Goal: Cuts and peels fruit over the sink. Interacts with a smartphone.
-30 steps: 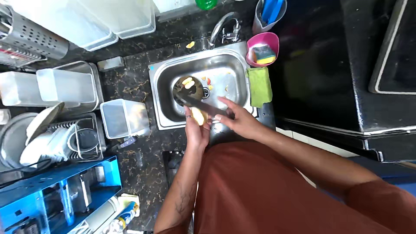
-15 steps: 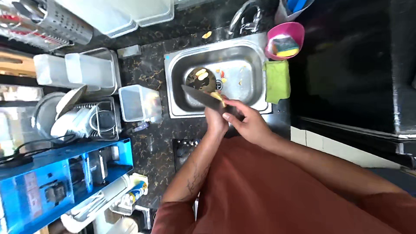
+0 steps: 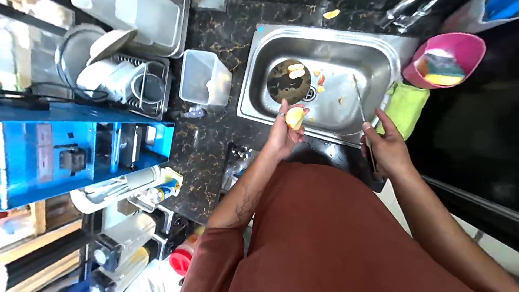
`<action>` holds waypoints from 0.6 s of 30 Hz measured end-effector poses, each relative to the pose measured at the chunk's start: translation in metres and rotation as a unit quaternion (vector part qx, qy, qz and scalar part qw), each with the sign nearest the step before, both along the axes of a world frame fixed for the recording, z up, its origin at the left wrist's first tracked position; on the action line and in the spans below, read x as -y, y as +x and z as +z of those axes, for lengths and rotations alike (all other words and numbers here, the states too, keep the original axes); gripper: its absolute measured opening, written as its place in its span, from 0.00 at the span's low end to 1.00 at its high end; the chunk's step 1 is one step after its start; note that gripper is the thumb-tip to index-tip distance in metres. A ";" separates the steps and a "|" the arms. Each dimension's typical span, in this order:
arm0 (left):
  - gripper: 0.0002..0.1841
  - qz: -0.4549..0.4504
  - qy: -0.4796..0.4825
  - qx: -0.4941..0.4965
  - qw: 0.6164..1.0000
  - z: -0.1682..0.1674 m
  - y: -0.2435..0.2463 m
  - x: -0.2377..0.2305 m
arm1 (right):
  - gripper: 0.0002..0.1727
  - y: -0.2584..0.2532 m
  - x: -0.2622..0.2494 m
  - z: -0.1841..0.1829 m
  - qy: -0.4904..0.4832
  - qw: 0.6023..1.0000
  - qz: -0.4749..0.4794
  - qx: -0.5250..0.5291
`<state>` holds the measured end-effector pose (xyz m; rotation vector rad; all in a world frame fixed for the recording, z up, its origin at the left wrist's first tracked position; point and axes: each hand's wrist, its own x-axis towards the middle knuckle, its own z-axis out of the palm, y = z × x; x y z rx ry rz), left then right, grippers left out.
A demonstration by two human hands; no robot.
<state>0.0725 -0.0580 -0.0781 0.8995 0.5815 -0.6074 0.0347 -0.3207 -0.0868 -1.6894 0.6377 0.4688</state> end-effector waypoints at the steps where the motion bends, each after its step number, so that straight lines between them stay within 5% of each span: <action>1: 0.37 -0.019 -0.001 0.026 0.999 -0.001 0.001 0.000 | 0.34 0.000 -0.003 0.002 0.006 1.000 -0.008 -0.005; 5: 0.27 -0.046 0.024 0.100 0.994 0.004 0.013 0.008 | 0.12 0.007 -0.014 0.020 0.060 0.998 0.000 0.026; 10: 0.33 -0.050 0.037 0.137 0.989 0.031 0.018 0.015 | 0.12 0.012 -0.031 0.070 0.142 0.980 0.103 0.097; 18: 0.50 0.026 -0.099 0.190 0.976 0.058 0.004 0.026 | 0.16 0.018 -0.047 0.116 0.128 0.962 0.220 0.099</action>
